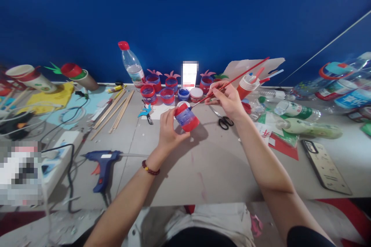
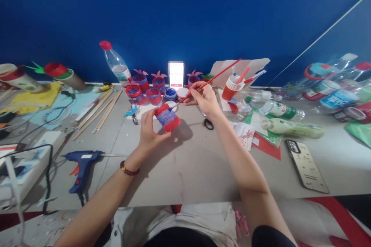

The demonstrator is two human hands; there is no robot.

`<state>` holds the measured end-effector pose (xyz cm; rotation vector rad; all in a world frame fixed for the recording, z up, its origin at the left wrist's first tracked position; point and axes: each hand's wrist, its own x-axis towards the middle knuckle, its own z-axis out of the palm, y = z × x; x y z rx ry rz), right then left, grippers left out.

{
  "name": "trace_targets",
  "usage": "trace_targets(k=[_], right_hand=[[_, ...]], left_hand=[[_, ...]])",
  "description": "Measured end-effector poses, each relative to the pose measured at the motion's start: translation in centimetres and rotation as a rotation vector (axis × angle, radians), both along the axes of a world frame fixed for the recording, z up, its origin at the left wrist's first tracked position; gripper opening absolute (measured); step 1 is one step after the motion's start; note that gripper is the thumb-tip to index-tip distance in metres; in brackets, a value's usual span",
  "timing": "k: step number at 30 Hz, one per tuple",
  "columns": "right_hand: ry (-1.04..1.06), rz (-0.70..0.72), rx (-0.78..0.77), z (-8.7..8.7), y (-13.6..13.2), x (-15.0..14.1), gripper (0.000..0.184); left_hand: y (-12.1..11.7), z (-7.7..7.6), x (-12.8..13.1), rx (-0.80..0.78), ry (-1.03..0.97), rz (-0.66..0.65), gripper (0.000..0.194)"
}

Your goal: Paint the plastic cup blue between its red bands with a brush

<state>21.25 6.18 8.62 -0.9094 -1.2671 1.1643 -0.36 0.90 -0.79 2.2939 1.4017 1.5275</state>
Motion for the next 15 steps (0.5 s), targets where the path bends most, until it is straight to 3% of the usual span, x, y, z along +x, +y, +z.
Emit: trace_targets(k=[5, 15], right_hand=[[0.027, -0.069, 0.004, 0.0, 0.0, 0.6, 0.041], [0.078, -0.014, -0.118, -1.8, 0.1, -1.2, 0.043]], left_hand=[[0.0, 0.0, -0.1, -0.035, 0.02, 0.011, 0.089], [0.0, 0.0, 0.0, -0.026, 0.024, -0.017, 0.086]])
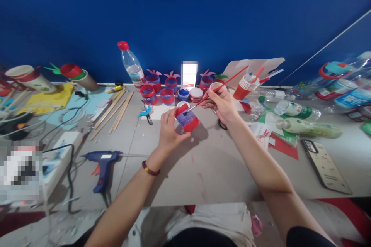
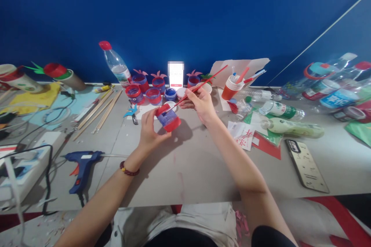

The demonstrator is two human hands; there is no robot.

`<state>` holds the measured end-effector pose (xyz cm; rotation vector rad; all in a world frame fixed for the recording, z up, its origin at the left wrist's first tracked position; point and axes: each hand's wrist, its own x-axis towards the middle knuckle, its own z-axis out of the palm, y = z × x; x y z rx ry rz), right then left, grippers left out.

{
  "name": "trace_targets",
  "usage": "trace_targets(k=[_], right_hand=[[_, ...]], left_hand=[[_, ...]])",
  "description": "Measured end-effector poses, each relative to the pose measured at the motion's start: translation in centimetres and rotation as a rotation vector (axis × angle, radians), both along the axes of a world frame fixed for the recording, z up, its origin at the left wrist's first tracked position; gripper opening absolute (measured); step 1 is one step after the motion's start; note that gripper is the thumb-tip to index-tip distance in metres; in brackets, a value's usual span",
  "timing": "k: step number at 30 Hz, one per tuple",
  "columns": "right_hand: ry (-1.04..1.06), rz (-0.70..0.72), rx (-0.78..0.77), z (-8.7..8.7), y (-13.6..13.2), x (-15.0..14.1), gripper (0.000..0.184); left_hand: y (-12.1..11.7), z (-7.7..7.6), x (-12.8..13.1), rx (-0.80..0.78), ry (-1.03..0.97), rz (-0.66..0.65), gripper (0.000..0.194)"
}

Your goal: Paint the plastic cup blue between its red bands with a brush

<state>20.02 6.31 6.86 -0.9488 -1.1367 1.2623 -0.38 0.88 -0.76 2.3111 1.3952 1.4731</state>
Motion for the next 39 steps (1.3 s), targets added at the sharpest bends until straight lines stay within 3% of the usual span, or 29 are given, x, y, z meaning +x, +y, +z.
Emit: trace_targets(k=[13, 21, 30, 39], right_hand=[[0.066, -0.008, -0.097, -0.5, -0.1, -0.7, 0.042], [0.07, -0.082, -0.051, -0.1, 0.0, -0.5, 0.047], [0.052, -0.168, 0.016, 0.6, 0.1, 0.6, 0.041], [-0.004, -0.106, 0.067, 0.7, -0.9, -0.5, 0.039]], left_hand=[[0.0, 0.1, -0.1, 0.023, -0.034, 0.006, 0.084], [0.1, 0.1, -0.1, 0.084, -0.023, 0.019, 0.084], [0.1, -0.2, -0.2, 0.044, -0.003, 0.024, 0.088], [0.0, -0.1, 0.1, 0.051, 0.021, 0.026, 0.088]])
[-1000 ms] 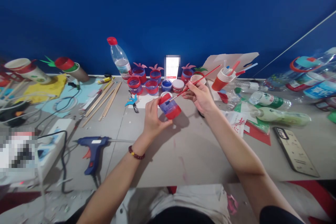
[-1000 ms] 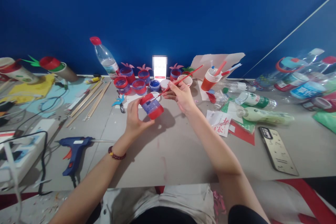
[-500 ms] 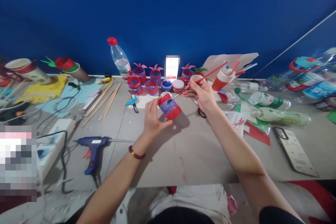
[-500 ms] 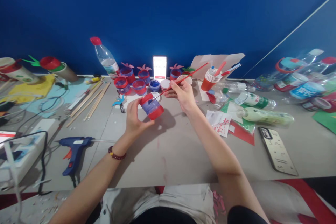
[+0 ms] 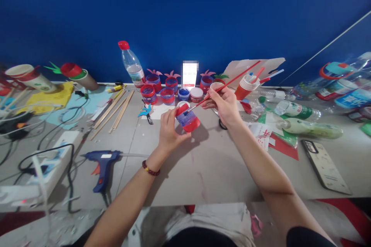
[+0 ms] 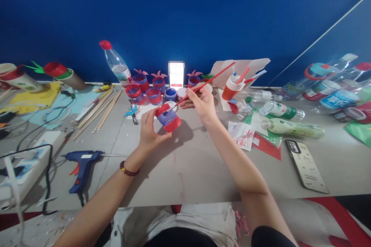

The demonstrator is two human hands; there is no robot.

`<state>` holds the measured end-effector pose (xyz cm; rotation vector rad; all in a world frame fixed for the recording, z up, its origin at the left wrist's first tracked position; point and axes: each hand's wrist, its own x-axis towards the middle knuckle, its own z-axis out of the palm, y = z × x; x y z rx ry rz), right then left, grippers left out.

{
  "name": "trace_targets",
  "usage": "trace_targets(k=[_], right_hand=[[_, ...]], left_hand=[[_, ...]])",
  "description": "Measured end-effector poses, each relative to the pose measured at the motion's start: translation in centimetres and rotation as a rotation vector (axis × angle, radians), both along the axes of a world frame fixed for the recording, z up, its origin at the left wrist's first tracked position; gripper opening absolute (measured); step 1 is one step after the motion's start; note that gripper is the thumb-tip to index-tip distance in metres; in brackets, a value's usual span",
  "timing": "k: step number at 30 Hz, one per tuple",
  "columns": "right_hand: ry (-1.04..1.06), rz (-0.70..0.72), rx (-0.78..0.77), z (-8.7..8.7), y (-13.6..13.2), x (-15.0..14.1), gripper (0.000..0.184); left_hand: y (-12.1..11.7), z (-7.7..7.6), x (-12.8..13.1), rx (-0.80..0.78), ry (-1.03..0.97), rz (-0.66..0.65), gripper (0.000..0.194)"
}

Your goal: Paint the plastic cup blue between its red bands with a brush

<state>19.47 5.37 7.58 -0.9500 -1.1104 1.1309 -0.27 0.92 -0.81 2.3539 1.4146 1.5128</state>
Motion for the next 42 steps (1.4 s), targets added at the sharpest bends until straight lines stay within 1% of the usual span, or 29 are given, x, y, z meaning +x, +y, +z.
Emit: trace_targets(k=[5, 9, 12, 15, 18, 21, 25, 32, 36, 39, 42], right_hand=[[-0.06, -0.038, 0.084, 0.6, -0.6, -0.4, 0.04], [-0.073, -0.082, 0.142, 0.6, -0.5, -0.1, 0.042], [-0.087, -0.116, 0.158, 0.6, -0.3, 0.3, 0.04], [-0.084, -0.125, 0.15, 0.7, -0.1, 0.7, 0.039], [-0.067, -0.093, 0.127, 0.5, -0.1, 0.8, 0.036], [-0.037, -0.027, 0.09, 0.1, -0.4, 0.2, 0.035], [-0.004, 0.023, 0.045, 0.0, -0.7, -0.8, 0.041], [-0.009, 0.006, -0.009, -0.3, 0.1, -0.4, 0.047], [0.016, -0.007, -0.029, -0.6, 0.5, -0.1, 0.049], [0.018, -0.028, -0.038, -0.3, 0.5, -0.1, 0.049], [0.015, -0.063, -0.024, 0.3, 0.3, 0.1, 0.049]], left_hand=[[-0.1, 0.3, 0.1, 0.017, -0.013, 0.002, 0.086], [-0.1, 0.4, 0.1, 0.007, -0.012, 0.013, 0.086], [-0.1, 0.3, 0.0, 0.012, -0.02, 0.017, 0.086], [0.0, 0.2, -0.1, 0.021, -0.021, 0.013, 0.086], [-0.1, 0.3, 0.0, 0.004, -0.006, 0.009, 0.087], [-0.2, 0.4, 0.1, -0.015, 0.005, 0.003, 0.087], [-0.2, 0.4, 0.1, -0.006, -0.005, -0.001, 0.085], [0.1, 0.1, 0.1, 0.044, -0.001, 0.036, 0.085], [0.1, 0.0, 0.0, 0.053, -0.003, 0.019, 0.084], [0.0, 0.1, 0.0, 0.079, -0.021, 0.007, 0.084], [0.1, 0.1, 0.0, 0.094, -0.02, 0.005, 0.084]])
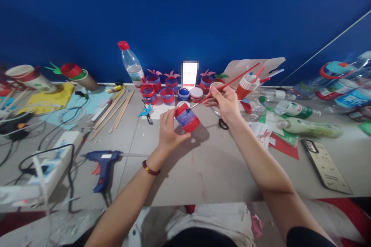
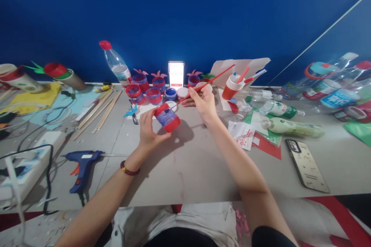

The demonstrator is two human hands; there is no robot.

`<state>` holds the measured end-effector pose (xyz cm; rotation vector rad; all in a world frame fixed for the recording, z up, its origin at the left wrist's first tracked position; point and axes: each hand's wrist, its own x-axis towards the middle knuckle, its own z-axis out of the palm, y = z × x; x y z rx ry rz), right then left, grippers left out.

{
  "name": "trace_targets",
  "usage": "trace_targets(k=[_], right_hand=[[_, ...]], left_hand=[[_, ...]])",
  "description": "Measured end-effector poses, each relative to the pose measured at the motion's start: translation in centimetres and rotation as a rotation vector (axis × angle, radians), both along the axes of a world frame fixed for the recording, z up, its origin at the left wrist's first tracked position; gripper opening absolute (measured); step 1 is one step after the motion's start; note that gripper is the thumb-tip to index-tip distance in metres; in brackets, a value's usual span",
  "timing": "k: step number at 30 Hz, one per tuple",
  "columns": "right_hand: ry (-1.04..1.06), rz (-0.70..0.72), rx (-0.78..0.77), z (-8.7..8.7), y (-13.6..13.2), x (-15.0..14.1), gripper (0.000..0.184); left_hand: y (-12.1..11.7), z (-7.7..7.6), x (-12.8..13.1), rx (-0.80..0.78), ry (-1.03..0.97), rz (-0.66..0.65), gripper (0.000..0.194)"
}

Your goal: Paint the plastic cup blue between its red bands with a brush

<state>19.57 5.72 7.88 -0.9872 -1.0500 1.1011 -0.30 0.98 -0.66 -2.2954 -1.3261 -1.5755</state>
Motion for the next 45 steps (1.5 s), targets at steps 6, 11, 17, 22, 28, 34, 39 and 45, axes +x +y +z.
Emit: trace_targets(k=[6, 11, 17, 22, 28, 34, 39, 45], right_hand=[[-0.036, -0.042, 0.062, 1.0, -0.4, 0.8, 0.042], [-0.055, 0.008, 0.095, 0.8, -0.9, 0.5, 0.036], [-0.09, 0.038, 0.113, 1.0, -1.5, -0.3, 0.04], [-0.082, 0.004, 0.13, 0.6, -1.0, 0.2, 0.041], [-0.095, -0.035, 0.103, 0.5, -0.2, 0.9, 0.042], [-0.087, -0.018, 0.104, 0.8, -0.6, 1.1, 0.036], [-0.087, 0.058, 0.105, 0.7, -1.5, 0.0, 0.035], [-0.1, 0.03, 0.111, 1.1, -1.9, -0.7, 0.036]], left_hand=[[0.0, 0.0, 0.0, -0.04, 0.01, 0.006, 0.085], [-0.1, 0.2, 0.1, -0.047, 0.008, 0.002, 0.084], [-0.1, 0.1, 0.2, -0.038, 0.03, 0.038, 0.083], [-0.1, 0.1, 0.0, -0.016, 0.041, 0.028, 0.083], [-0.1, 0.0, 0.0, 0.0, 0.006, 0.01, 0.084], [-0.1, 0.0, 0.1, -0.052, 0.035, 0.049, 0.086], [-0.3, 0.4, 0.3, -0.061, 0.039, 0.004, 0.085], [-0.3, 0.3, 0.4, -0.047, 0.044, 0.023, 0.084]])
